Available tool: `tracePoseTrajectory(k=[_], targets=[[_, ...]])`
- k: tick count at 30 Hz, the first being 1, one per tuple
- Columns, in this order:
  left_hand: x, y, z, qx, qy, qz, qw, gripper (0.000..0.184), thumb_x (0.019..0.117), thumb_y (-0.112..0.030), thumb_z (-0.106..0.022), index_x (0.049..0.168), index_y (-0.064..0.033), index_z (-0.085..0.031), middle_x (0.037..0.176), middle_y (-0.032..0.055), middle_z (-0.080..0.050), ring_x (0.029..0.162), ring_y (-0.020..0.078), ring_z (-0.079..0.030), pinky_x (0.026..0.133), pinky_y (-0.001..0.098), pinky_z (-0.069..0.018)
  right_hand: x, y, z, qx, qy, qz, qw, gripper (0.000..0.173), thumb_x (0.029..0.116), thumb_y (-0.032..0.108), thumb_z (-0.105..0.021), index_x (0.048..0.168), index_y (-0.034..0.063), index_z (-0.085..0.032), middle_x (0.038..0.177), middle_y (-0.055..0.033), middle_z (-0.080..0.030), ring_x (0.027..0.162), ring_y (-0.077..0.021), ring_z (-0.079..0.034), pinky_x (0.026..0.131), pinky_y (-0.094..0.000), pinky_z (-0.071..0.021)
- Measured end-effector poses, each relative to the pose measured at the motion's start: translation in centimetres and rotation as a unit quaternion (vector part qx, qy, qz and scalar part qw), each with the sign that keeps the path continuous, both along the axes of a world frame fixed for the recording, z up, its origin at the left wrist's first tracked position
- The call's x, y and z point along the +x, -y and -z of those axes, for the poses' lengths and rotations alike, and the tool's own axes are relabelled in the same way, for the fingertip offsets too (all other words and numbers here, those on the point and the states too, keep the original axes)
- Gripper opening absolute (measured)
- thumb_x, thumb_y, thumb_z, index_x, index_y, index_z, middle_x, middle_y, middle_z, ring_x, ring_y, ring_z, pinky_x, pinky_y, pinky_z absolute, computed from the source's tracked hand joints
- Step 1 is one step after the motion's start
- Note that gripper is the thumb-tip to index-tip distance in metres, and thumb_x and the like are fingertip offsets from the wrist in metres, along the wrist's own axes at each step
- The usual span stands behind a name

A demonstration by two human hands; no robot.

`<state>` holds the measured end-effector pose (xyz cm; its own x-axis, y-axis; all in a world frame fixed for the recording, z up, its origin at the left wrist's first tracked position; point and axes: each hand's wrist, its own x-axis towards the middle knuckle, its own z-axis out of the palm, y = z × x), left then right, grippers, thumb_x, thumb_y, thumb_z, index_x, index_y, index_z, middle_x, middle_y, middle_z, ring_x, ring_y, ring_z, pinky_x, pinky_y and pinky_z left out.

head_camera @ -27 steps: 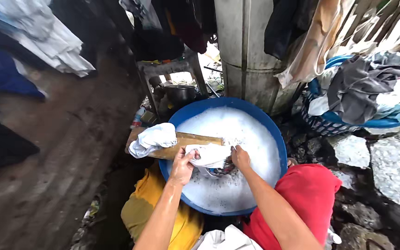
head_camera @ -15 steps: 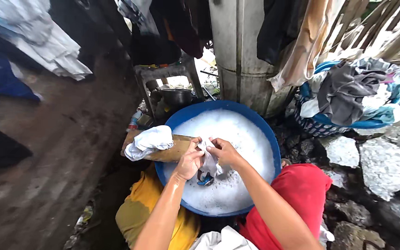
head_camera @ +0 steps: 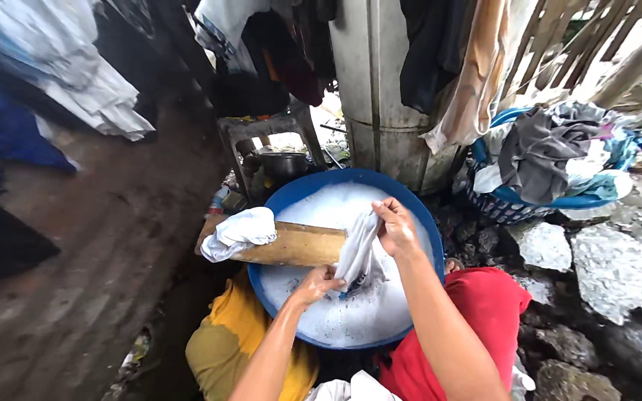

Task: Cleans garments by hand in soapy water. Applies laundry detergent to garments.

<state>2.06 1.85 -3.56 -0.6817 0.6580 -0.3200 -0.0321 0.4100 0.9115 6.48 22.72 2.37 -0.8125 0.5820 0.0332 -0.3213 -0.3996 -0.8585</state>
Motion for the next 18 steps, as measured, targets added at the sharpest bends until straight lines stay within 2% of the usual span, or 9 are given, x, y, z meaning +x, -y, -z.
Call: tracePoseTrajectory(k=[1,2,3,5,8,10,13,15,18], targets=[[-0.1,0.2,-0.3,0.029,0.001,-0.015,0.999,0.012,0.0958,-0.003,-0.066,0.104,0.0054,-0.063,0.089,0.0069,-0.066,0.083,0.0097,-0.063,0.083,0.0287,-0.0533,0.0,-0.4,0.1,-0.018,-0.007,0.021,1.000,0.017,0.1025,0.005,-0.055,0.088,0.0120,-0.052,0.075,0.0036,-0.061,0.067,-0.0050,-0.060,0.067,-0.0244,-0.0547],[-0.1,0.3,-0.9,0.078,0.012,-0.034,0.996,0.008,0.0993,-0.003,-0.058,0.093,0.0001,-0.063,0.083,0.0009,-0.065,0.079,0.0059,-0.062,0.081,0.0260,-0.0525,0.0,-0.8,0.1,-0.032,-0.009,0.038,0.999,0.016,0.1034,0.006,-0.055,0.090,0.0125,-0.051,0.076,0.0033,-0.061,0.068,-0.0054,-0.060,0.067,-0.0245,-0.0548],[-0.1,0.3,-1.4,0.142,0.039,-0.051,0.988,0.017,0.1027,-0.004,-0.049,0.093,-0.0036,-0.062,0.084,-0.0016,-0.065,0.081,0.0050,-0.063,0.082,0.0257,-0.0534,0.0,-1.0,0.2,-0.040,-0.002,0.051,0.998,0.013,0.1042,0.007,-0.054,0.093,0.0121,-0.051,0.078,0.0027,-0.061,0.068,-0.0060,-0.060,0.068,-0.0248,-0.0550],[0.0,0.1,-2.6,0.264,0.109,-0.051,0.957,0.032,0.1064,-0.018,-0.031,0.111,-0.0073,-0.061,0.099,0.0006,-0.070,0.092,0.0097,-0.068,0.086,0.0301,-0.0569,0.2,-1.2,0.5,-0.020,0.036,0.054,0.998,0.003,0.1049,0.005,-0.051,0.107,0.0066,-0.051,0.088,-0.0021,-0.061,0.073,-0.0097,-0.063,0.071,-0.0280,-0.0575],[-0.5,-0.4,-4.1,0.330,0.152,-0.010,0.932,0.047,0.1040,-0.037,-0.026,0.132,-0.0138,-0.056,0.115,0.0024,-0.071,0.101,0.0153,-0.070,0.085,0.0353,-0.0580,0.9,-1.0,0.8,0.053,0.141,-0.022,0.988,0.036,0.1072,0.008,-0.048,0.142,0.0000,-0.042,0.127,-0.0184,-0.061,0.101,-0.0226,-0.068,0.087,-0.0394,-0.0575],[-1.0,-0.5,-4.7,0.320,0.139,0.003,0.937,0.051,0.1034,-0.042,-0.027,0.140,-0.0130,-0.048,0.118,0.0040,-0.070,0.103,0.0172,-0.069,0.085,0.0371,-0.0580,1.4,-0.3,0.6,0.090,0.205,-0.061,0.973,0.034,0.1086,0.013,-0.048,0.140,0.0012,-0.048,0.131,-0.0191,-0.061,0.106,-0.0250,-0.065,0.089,-0.0425,-0.0539],[-1.4,-0.3,-5.2,0.304,0.069,0.021,0.950,0.056,0.1053,-0.042,-0.024,0.146,-0.0079,-0.041,0.120,0.0032,-0.069,0.105,0.0123,-0.068,0.094,0.0317,-0.0541,1.9,0.9,-0.4,0.141,0.222,-0.067,0.962,0.018,0.1073,0.013,-0.053,0.118,0.0007,-0.060,0.103,-0.0111,-0.062,0.083,-0.0160,-0.058,0.074,-0.0341,-0.0489],[-1.3,-0.3,-5.6,0.286,0.013,0.019,0.958,0.056,0.1052,-0.040,-0.025,0.146,-0.0048,-0.041,0.123,0.0017,-0.067,0.108,0.0081,-0.065,0.099,0.0283,-0.0505,2.9,1.8,-1.6,0.192,0.211,-0.098,0.953,0.013,0.1064,0.010,-0.052,0.111,0.0014,-0.060,0.095,-0.0083,-0.060,0.078,-0.0133,-0.055,0.070,-0.0310,-0.0485],[-1.3,-0.2,-5.8,0.263,-0.037,0.024,0.964,0.062,0.1041,-0.041,-0.031,0.152,-0.0018,-0.035,0.135,0.0042,-0.060,0.118,0.0082,-0.059,0.105,0.0301,-0.0465,3.0,2.2,-2.3,0.335,0.249,-0.203,0.886,0.038,0.0996,0.001,-0.058,0.137,0.0001,-0.056,0.123,-0.0238,-0.062,0.098,-0.0335,-0.063,0.082,-0.0496,-0.0531]])
